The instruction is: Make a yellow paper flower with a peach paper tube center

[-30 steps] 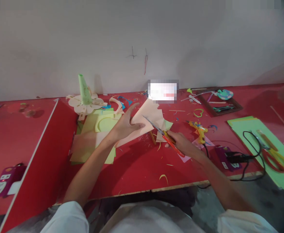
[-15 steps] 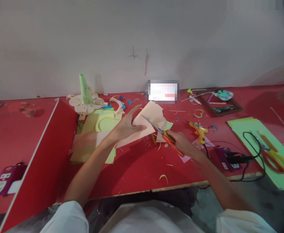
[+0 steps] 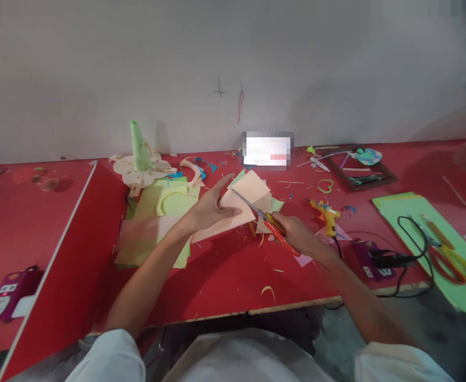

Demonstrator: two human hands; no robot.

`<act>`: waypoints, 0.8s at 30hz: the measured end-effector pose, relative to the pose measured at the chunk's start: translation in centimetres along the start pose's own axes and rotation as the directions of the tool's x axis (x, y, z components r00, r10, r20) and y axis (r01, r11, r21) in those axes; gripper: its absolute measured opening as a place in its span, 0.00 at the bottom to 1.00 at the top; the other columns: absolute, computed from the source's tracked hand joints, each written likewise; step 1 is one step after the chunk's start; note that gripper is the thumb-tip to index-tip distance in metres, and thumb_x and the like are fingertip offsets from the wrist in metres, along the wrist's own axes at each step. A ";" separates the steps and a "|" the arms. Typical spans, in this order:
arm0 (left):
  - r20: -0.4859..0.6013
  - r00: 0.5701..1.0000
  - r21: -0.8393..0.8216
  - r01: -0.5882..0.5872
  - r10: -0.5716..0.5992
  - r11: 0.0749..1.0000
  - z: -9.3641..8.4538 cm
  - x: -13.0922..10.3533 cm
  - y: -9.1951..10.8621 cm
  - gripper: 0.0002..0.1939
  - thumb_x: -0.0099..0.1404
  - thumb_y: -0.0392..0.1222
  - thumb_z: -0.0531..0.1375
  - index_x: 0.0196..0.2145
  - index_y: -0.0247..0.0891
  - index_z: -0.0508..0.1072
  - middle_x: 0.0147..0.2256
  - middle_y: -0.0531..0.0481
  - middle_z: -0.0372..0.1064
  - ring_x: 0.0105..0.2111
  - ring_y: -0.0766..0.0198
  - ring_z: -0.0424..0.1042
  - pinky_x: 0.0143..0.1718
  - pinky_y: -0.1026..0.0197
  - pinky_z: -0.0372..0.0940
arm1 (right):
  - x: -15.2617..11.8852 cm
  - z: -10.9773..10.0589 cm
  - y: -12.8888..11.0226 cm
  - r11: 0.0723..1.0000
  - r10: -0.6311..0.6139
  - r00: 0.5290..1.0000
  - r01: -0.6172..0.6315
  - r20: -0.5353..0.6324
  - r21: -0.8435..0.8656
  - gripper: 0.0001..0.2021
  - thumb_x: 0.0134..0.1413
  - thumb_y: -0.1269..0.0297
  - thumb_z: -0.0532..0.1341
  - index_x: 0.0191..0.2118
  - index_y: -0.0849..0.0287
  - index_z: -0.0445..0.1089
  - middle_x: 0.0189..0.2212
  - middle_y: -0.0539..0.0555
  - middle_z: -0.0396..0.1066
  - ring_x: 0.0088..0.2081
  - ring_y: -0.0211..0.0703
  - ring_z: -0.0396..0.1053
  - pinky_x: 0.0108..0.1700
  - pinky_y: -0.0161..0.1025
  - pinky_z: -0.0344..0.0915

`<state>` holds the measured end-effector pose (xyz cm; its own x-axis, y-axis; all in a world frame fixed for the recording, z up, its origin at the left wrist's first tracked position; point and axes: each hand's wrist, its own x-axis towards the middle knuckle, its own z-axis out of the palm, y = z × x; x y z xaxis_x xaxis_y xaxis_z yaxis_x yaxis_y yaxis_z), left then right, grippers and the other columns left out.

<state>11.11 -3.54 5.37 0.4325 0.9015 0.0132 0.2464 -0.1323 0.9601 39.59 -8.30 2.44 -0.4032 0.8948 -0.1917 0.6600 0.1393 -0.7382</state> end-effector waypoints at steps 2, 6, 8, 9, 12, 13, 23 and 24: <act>0.010 1.000 -0.019 0.020 -0.020 1.000 0.1 0.0 0.0 0.44 0.62 0.44 0.69 0.72 0.48 0.58 0.74 0.40 0.51 0.70 0.42 0.60 0.60 0.43 0.72 | 0.1 0.0 -0.2 1.000 0.018 1.000 -0.018 -0.013 0.013 0.10 0.59 0.53 0.62 0.36 0.53 0.66 0.24 0.49 0.72 0.27 0.44 0.69 0.32 0.36 0.56; -0.001 1.000 0.050 0.030 -0.030 0.998 0.0 -0.1 0.2 0.44 0.62 0.45 0.69 0.72 0.49 0.58 0.74 0.41 0.53 0.69 0.43 0.62 0.61 0.44 0.71 | 0.1 0.0 0.2 1.000 0.003 0.997 -0.004 -0.081 -0.013 0.16 0.55 0.46 0.66 0.31 0.53 0.66 0.20 0.48 0.66 0.24 0.42 0.65 0.29 0.36 0.54; -0.015 1.000 0.101 0.024 -0.022 0.995 -0.3 -0.2 0.3 0.43 0.63 0.47 0.68 0.72 0.48 0.59 0.73 0.40 0.55 0.68 0.44 0.63 0.59 0.46 0.71 | -0.1 0.2 0.8 0.999 0.016 0.994 -0.012 -0.110 0.034 0.18 0.55 0.46 0.65 0.28 0.53 0.63 0.18 0.46 0.62 0.24 0.42 0.65 0.27 0.35 0.52; -0.032 0.999 0.138 0.015 -0.010 0.990 -0.5 -0.2 0.3 0.42 0.63 0.47 0.68 0.72 0.48 0.60 0.72 0.40 0.57 0.66 0.45 0.65 0.58 0.48 0.71 | -0.2 0.3 1.2 0.998 0.030 0.991 -0.021 -0.128 0.067 0.18 0.55 0.47 0.65 0.27 0.53 0.62 0.18 0.46 0.60 0.24 0.42 0.66 0.27 0.35 0.52; -0.071 0.997 0.352 0.022 0.003 0.936 -1.1 0.0 -0.3 0.38 0.64 0.47 0.67 0.70 0.48 0.63 0.57 0.42 0.75 0.54 0.48 0.75 0.53 0.49 0.71 | -0.5 0.6 2.4 0.989 0.065 0.982 -0.040 -0.178 0.143 0.16 0.55 0.51 0.64 0.27 0.54 0.61 0.18 0.46 0.61 0.26 0.43 0.67 0.27 0.34 0.53; -0.073 0.997 0.446 0.040 -0.008 0.894 -1.1 0.1 -0.7 0.36 0.66 0.47 0.66 0.70 0.48 0.64 0.48 0.44 0.78 0.48 0.49 0.77 0.50 0.49 0.71 | -0.5 0.7 2.6 0.987 0.075 0.978 -0.045 -0.193 0.156 0.15 0.54 0.52 0.64 0.27 0.54 0.62 0.19 0.46 0.62 0.26 0.43 0.66 0.27 0.34 0.53; 0.082 0.991 0.913 -0.032 -0.108 0.406 0.4 0.4 -6.1 0.48 0.68 0.51 0.68 0.75 0.32 0.50 0.58 0.26 0.71 0.58 0.35 0.71 0.59 0.42 0.61 | -0.6 0.9 3.3 0.964 0.120 0.983 -0.081 -0.142 0.254 0.12 0.56 0.52 0.62 0.32 0.54 0.64 0.25 0.47 0.65 0.26 0.38 0.60 0.28 0.36 0.55; 0.078 0.991 0.911 -0.026 -0.112 0.411 0.4 0.4 -6.3 0.48 0.67 0.50 0.68 0.75 0.33 0.50 0.59 0.26 0.71 0.59 0.36 0.71 0.59 0.42 0.61 | -0.6 1.1 3.4 0.953 0.128 0.985 -0.090 -0.117 0.288 0.13 0.59 0.50 0.60 0.34 0.54 0.63 0.25 0.47 0.66 0.26 0.39 0.62 0.28 0.36 0.57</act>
<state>10.10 -2.48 -0.77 0.4687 0.8756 -0.1167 0.8806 -0.4528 0.1395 41.38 -8.80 -0.67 -0.2379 0.9488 -0.2077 0.4827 -0.0701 -0.8730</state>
